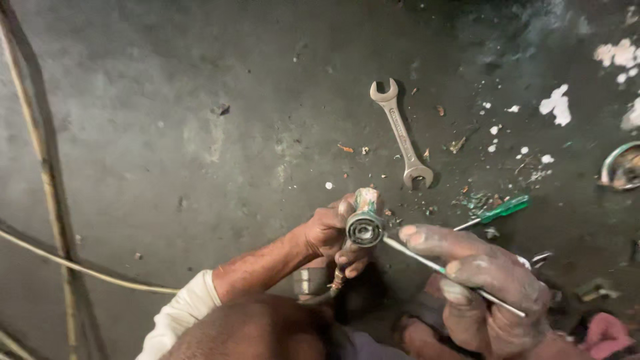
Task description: The person sits on the floor of a workshop and disassembles a paint spray gun, using a screwdriver to poke and scrape paint residue out of the gun's nozzle and internal parts. They manipulate small removed components by hand, reinsert the screwdriver into the openings repeatedly, and continue working on the gun body throughout the episode.
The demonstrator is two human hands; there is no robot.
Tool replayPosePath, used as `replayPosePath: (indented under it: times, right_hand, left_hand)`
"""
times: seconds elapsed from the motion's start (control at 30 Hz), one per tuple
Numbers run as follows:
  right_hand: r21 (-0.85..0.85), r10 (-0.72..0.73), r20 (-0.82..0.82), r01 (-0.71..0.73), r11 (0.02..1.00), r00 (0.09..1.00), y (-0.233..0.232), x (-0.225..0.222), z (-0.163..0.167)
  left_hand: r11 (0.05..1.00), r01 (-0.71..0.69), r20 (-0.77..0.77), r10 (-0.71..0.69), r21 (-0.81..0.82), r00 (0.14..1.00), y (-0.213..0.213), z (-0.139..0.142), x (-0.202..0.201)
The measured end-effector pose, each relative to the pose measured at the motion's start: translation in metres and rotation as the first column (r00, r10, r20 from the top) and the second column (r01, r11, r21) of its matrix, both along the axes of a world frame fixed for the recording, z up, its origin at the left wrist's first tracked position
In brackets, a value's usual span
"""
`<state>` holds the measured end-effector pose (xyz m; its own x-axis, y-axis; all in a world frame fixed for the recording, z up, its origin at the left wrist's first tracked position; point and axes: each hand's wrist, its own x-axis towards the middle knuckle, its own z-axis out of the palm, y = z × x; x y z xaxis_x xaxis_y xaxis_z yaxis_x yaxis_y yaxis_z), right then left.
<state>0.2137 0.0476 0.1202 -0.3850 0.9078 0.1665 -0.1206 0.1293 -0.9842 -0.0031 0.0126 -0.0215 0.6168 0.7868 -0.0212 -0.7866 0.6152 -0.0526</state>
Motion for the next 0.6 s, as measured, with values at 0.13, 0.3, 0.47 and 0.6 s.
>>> replayPosePath:
  times: [0.13, 0.3, 0.47, 0.6]
  right_hand:
    - [0.303, 0.072, 0.134, -0.110, 0.946, 0.988, 0.012, -0.006, 0.004]
    - [0.516, 0.037, 0.270, -0.177, 0.838, 0.962, 0.036, -0.024, 0.016]
    - [0.583, 0.021, 0.352, -0.237, 0.778, 0.936, 0.043, -0.026, 0.016]
    - [0.590, 0.007, 0.429, -0.287, 0.755, 0.903, 0.042, -0.025, 0.013]
  left_hand:
    - [1.000, -0.007, -0.008, 0.007, -0.008, 1.000, -0.002, -0.002, 0.002]
    - [0.999, -0.041, -0.082, 0.041, 0.008, 0.996, -0.001, -0.001, 0.001]
    - [0.999, -0.036, -0.098, 0.032, -0.039, 0.995, 0.002, 0.002, 0.002]
    - [0.998, -0.047, -0.071, 0.045, -0.034, 0.996, 0.006, 0.000, 0.004]
